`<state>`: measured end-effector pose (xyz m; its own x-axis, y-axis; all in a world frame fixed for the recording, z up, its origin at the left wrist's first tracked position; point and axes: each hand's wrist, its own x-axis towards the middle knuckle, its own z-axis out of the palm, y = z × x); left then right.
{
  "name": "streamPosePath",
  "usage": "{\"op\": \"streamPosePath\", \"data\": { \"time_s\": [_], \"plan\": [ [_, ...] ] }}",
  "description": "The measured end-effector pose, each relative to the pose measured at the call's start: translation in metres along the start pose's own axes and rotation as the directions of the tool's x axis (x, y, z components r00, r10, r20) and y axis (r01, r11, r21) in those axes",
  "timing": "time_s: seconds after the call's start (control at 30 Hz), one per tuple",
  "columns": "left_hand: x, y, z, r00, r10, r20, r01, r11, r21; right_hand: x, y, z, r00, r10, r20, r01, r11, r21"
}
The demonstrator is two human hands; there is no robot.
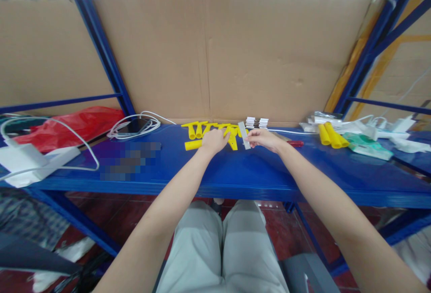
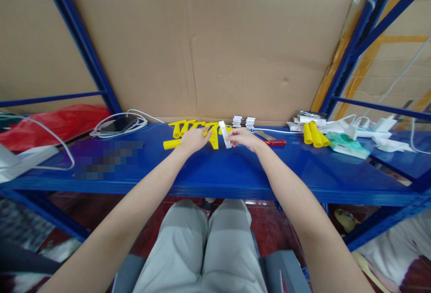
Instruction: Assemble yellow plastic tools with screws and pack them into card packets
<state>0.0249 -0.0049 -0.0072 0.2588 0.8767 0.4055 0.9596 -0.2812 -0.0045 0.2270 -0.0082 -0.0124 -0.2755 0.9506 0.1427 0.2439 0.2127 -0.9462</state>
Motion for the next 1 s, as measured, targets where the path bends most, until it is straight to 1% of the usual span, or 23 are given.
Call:
{"op": "streamPosePath", "data": {
  "time_s": [0.13,0.3,0.37,0.57,0.77,1.0],
  "plan": [
    [0.0,0.001,-0.001,1.0,0.013,0.0,-0.013,1.0,-0.007,0.002,0.002,-0.001,0.999,0.041,0.002,-0.041,0.995,0.095],
    [-0.002,0.003,-0.003,1.0,0.022,0.002,-0.022,0.999,-0.036,0.005,0.007,0.002,0.995,0.036,0.098,-0.052,0.984,0.171],
    [-0.002,0.004,-0.004,1.0,0.027,-0.007,-0.027,0.999,-0.041,0.005,0.008,0.005,0.993,0.03,0.116,-0.051,0.981,0.187],
    [-0.004,0.008,-0.006,0.999,0.042,-0.03,-0.043,0.998,-0.043,0.007,0.011,0.015,0.995,0.059,0.086,-0.071,0.986,0.15],
    [-0.005,0.009,-0.007,0.998,0.047,-0.041,-0.05,0.997,-0.062,0.003,0.004,0.021,0.996,0.083,0.024,-0.085,0.992,0.097],
    [-0.005,0.009,-0.006,0.997,0.048,-0.053,-0.052,0.996,-0.071,0.001,0.0,0.023,0.996,0.085,0.025,-0.087,0.993,0.081]
  ]
}}
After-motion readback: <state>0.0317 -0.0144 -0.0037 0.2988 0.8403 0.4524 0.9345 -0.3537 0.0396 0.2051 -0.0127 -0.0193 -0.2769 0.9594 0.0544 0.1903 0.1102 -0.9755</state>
